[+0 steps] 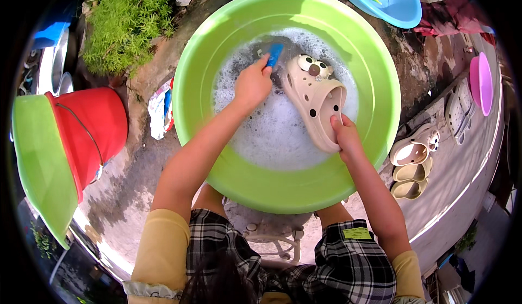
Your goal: The person scrubs a pair of beige clog-style shoes using a blue brush and soapy water in a green basin. They clean the exterior and interior of the shoes, rinsing the brush in the basin as needed.
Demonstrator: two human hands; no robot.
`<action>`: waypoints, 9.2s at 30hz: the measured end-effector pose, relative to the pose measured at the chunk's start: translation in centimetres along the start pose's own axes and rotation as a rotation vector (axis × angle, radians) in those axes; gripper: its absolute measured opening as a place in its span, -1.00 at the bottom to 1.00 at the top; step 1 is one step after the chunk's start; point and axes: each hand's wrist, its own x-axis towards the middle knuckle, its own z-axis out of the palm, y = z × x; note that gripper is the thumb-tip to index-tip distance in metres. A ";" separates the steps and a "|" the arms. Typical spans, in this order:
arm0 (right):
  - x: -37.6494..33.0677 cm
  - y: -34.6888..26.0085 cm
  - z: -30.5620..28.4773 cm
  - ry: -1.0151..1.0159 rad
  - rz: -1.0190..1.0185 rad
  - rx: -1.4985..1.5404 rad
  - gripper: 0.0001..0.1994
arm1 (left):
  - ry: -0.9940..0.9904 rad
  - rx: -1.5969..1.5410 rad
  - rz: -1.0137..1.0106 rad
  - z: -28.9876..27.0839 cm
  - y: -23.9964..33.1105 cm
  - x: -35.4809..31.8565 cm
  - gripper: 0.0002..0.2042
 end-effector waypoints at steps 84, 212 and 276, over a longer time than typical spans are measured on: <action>-1.8 -0.8 -1.0 0.237 -0.498 -1.113 -0.67 | -0.113 -0.075 0.024 0.1 3.6 -3.2 -0.65; -1.1 -2.3 1.8 0.062 -0.362 -0.728 -0.32 | -0.263 0.132 0.284 -2.0 7.0 -8.7 -0.54; 0.1 -1.8 -1.0 -0.165 0.073 0.188 -0.53 | -0.186 -0.033 0.420 0.2 6.6 -6.6 -0.57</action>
